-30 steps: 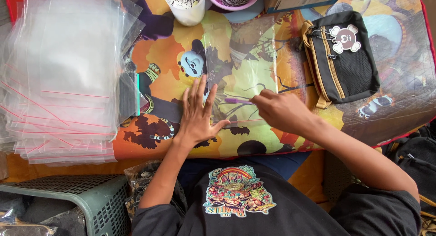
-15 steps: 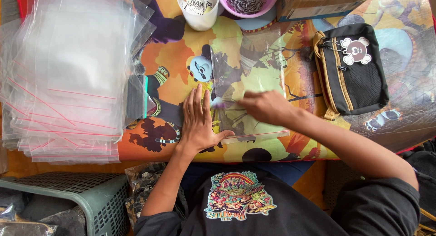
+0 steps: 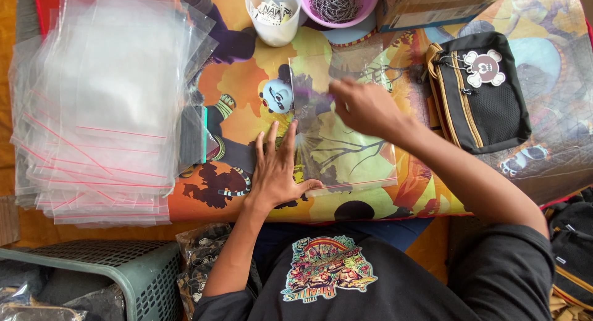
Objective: The person attaches a small bear-shaped charm to the zipper of a black bag. They then place the bag into a clear plastic bag, wipe the bag with a purple brush, and seal the plastic bag.
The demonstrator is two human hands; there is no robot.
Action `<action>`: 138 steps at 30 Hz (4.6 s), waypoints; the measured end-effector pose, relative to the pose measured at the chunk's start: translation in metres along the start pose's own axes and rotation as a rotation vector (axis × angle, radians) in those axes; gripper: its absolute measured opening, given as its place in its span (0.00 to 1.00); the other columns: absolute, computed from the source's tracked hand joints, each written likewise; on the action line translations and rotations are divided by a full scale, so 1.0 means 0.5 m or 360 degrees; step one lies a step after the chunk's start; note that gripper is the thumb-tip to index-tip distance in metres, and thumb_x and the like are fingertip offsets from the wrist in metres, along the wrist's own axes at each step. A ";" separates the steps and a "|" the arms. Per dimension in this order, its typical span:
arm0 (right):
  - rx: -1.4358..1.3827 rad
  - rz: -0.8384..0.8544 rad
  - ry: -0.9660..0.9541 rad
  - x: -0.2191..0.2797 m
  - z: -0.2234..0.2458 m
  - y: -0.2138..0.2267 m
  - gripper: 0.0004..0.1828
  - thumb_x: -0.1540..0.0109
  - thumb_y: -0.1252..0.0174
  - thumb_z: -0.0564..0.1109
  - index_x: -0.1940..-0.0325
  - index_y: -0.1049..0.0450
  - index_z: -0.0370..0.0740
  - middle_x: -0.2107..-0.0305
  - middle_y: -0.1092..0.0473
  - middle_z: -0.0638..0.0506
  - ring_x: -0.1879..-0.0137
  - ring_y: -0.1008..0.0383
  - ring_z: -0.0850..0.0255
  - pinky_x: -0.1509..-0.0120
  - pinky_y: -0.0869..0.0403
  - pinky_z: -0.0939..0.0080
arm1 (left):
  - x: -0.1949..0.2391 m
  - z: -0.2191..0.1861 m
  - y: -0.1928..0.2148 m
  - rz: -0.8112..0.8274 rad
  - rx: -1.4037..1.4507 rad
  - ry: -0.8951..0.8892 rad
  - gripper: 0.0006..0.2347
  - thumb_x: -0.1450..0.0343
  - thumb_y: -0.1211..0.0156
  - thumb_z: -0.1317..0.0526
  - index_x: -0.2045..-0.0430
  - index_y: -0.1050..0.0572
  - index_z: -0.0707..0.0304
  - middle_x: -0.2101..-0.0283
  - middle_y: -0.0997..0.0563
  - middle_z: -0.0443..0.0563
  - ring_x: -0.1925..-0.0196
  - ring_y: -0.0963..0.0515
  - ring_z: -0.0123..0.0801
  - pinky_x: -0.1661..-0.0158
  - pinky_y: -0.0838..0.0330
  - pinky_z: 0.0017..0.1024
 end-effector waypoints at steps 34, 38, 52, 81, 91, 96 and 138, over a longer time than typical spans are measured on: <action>0.0524 -0.0287 -0.0564 0.103 -0.180 -0.053 0.17 0.42 0.46 0.35 0.49 0.34 0.42 0.60 0.32 0.41 0.73 0.22 0.39 0.72 0.24 0.41 | -0.004 -0.010 0.003 0.0153 -0.0252 -0.0082 0.45 0.40 0.52 0.23 0.31 0.42 0.47 0.23 0.49 0.51 0.24 0.54 0.64 0.35 0.60 0.68; 0.0267 -0.0176 -0.0083 0.155 0.007 -0.063 0.19 0.44 0.50 0.38 0.49 0.31 0.45 0.66 0.33 0.45 0.79 0.26 0.46 0.77 0.25 0.49 | -0.008 -0.014 0.005 0.0132 -0.0254 -0.0089 0.45 0.40 0.54 0.22 0.32 0.41 0.47 0.24 0.48 0.51 0.24 0.55 0.64 0.34 0.60 0.67; 0.0632 -0.0321 -0.0384 0.187 -0.088 -0.076 0.16 0.43 0.48 0.40 0.51 0.35 0.44 0.67 0.37 0.48 0.82 0.25 0.46 0.80 0.27 0.48 | -0.004 -0.017 0.009 0.0080 -0.0237 -0.0105 0.44 0.39 0.50 0.25 0.32 0.40 0.48 0.24 0.47 0.51 0.25 0.53 0.64 0.34 0.61 0.66; 0.0560 -0.0336 -0.0510 0.300 -0.063 -0.063 0.20 0.44 0.41 0.44 0.47 0.32 0.46 0.66 0.35 0.48 0.78 0.23 0.46 0.76 0.23 0.47 | -0.003 -0.021 0.011 0.0102 -0.0182 -0.0085 0.44 0.40 0.47 0.25 0.32 0.39 0.50 0.24 0.46 0.52 0.25 0.53 0.67 0.35 0.62 0.67; 0.0634 -0.0290 -0.0446 0.346 -0.062 -0.080 0.23 0.42 0.45 0.42 0.42 0.30 0.45 0.61 0.33 0.49 0.74 0.23 0.52 0.75 0.23 0.53 | -0.004 -0.024 0.013 0.0086 -0.0202 -0.0101 0.43 0.39 0.47 0.26 0.32 0.39 0.50 0.24 0.47 0.52 0.25 0.54 0.66 0.34 0.63 0.67; 0.0719 -0.0369 -0.0438 0.363 0.038 -0.090 0.22 0.44 0.49 0.42 0.44 0.30 0.48 0.67 0.34 0.52 0.77 0.25 0.56 0.77 0.25 0.57 | -0.005 -0.025 0.014 0.0069 -0.0194 -0.0092 0.43 0.39 0.47 0.27 0.32 0.39 0.50 0.24 0.46 0.52 0.24 0.54 0.66 0.34 0.64 0.66; 0.0315 -0.0427 -0.0641 0.454 0.130 -0.085 0.13 0.43 0.48 0.46 0.55 0.24 0.55 0.69 0.28 0.55 0.74 0.22 0.51 0.74 0.23 0.51 | -0.001 -0.020 0.006 0.0074 -0.0210 -0.0094 0.43 0.38 0.52 0.25 0.31 0.40 0.49 0.24 0.47 0.51 0.25 0.53 0.67 0.33 0.64 0.67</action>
Point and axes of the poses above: each hand's wrist, its own x-axis away from the middle knuckle, its own y-axis out of the back of the hand, z = x × y, the point moved 5 cm from there along -x, towards the middle knuckle
